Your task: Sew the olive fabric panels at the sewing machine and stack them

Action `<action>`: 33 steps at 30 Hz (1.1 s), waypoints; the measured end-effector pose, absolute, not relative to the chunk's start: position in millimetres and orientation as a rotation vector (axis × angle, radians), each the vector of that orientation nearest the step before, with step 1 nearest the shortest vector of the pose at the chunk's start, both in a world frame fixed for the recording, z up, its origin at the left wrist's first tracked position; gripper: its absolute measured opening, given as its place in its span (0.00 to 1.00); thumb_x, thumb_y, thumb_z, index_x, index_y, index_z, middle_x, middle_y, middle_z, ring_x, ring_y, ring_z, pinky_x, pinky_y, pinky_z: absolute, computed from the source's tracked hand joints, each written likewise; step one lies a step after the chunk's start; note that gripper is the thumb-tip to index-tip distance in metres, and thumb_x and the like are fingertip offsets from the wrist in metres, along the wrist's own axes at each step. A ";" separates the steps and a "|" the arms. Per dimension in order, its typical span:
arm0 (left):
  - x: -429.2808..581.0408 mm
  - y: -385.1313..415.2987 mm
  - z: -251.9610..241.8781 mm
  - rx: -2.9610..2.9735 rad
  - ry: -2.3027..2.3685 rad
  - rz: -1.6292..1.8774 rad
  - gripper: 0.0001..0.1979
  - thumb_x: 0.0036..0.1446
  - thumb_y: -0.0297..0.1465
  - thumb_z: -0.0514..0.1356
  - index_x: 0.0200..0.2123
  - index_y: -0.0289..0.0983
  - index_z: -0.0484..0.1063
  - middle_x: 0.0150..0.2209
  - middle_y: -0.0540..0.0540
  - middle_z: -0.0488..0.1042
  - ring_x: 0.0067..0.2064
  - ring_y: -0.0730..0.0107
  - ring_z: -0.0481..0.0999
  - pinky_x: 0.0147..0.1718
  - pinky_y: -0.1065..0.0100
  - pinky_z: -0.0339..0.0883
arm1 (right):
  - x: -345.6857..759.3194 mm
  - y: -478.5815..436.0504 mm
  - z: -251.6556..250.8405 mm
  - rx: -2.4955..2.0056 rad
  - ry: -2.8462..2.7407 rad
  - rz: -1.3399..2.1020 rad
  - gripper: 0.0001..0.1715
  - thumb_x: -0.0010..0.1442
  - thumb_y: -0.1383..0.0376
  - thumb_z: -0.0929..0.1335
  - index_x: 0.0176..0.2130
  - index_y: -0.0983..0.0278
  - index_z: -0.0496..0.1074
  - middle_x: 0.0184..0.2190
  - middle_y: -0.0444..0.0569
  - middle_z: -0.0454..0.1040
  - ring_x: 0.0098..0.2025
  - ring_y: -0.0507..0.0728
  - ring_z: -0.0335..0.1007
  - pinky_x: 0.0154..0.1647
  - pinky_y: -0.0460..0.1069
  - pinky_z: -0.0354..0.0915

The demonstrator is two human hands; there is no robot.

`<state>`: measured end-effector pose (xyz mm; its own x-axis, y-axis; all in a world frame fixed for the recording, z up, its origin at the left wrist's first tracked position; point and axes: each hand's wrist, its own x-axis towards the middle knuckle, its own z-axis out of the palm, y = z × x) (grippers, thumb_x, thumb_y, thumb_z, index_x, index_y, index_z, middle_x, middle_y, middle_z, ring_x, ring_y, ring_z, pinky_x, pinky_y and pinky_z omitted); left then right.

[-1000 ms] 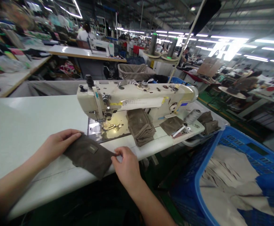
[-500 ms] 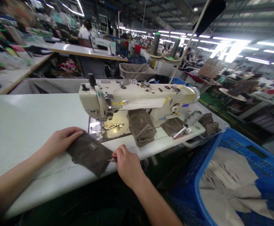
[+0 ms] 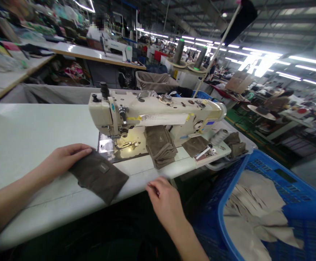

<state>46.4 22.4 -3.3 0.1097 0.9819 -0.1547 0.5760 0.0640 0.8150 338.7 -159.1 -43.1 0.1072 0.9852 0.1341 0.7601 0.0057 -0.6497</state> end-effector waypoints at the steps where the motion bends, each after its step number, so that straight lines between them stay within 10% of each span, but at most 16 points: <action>1: 45.8 22.1 -3.3 1.585 1.551 0.662 0.20 0.44 0.49 0.63 0.31 0.39 0.80 0.28 0.50 0.80 0.35 0.62 0.73 0.36 0.67 0.64 | 325.6 -147.8 -41.1 -1.749 -1.667 0.548 0.09 0.68 0.63 0.67 0.38 0.60 0.78 0.37 0.45 0.77 0.38 0.56 0.77 0.40 0.48 0.67; 12: 32.8 12.1 -2.2 1.234 1.272 0.757 0.17 0.42 0.44 0.67 0.33 0.39 0.79 0.34 0.47 0.83 0.37 0.60 0.79 0.41 0.62 0.70 | 276.4 -90.8 -57.0 -1.735 -1.809 0.481 0.07 0.62 0.68 0.70 0.32 0.60 0.69 0.34 0.44 0.72 0.33 0.56 0.73 0.35 0.49 0.64; 23: 36.7 28.1 -1.0 1.302 1.289 0.706 0.23 0.42 0.51 0.67 0.33 0.38 0.78 0.30 0.48 0.81 0.32 0.64 0.75 0.35 0.66 0.65 | 279.0 -104.4 -51.6 -1.536 -1.337 1.115 0.12 0.58 0.56 0.67 0.33 0.62 0.71 0.28 0.44 0.72 0.31 0.56 0.68 0.33 0.48 0.62; 33: 70.2 63.3 -16.4 1.718 1.381 0.554 0.16 0.41 0.47 0.63 0.23 0.40 0.78 0.25 0.49 0.78 0.32 0.61 0.74 0.34 0.64 0.65 | 254.0 -143.7 -85.1 -1.382 -1.472 0.819 0.06 0.62 0.66 0.65 0.35 0.61 0.72 0.29 0.44 0.72 0.28 0.52 0.67 0.29 0.45 0.63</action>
<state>70.2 63.3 -16.4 0.2942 0.9422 -0.1604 0.5698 -0.0382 0.8209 254.0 -143.7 -85.1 0.0610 0.9818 0.1798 0.3644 0.1458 -0.9198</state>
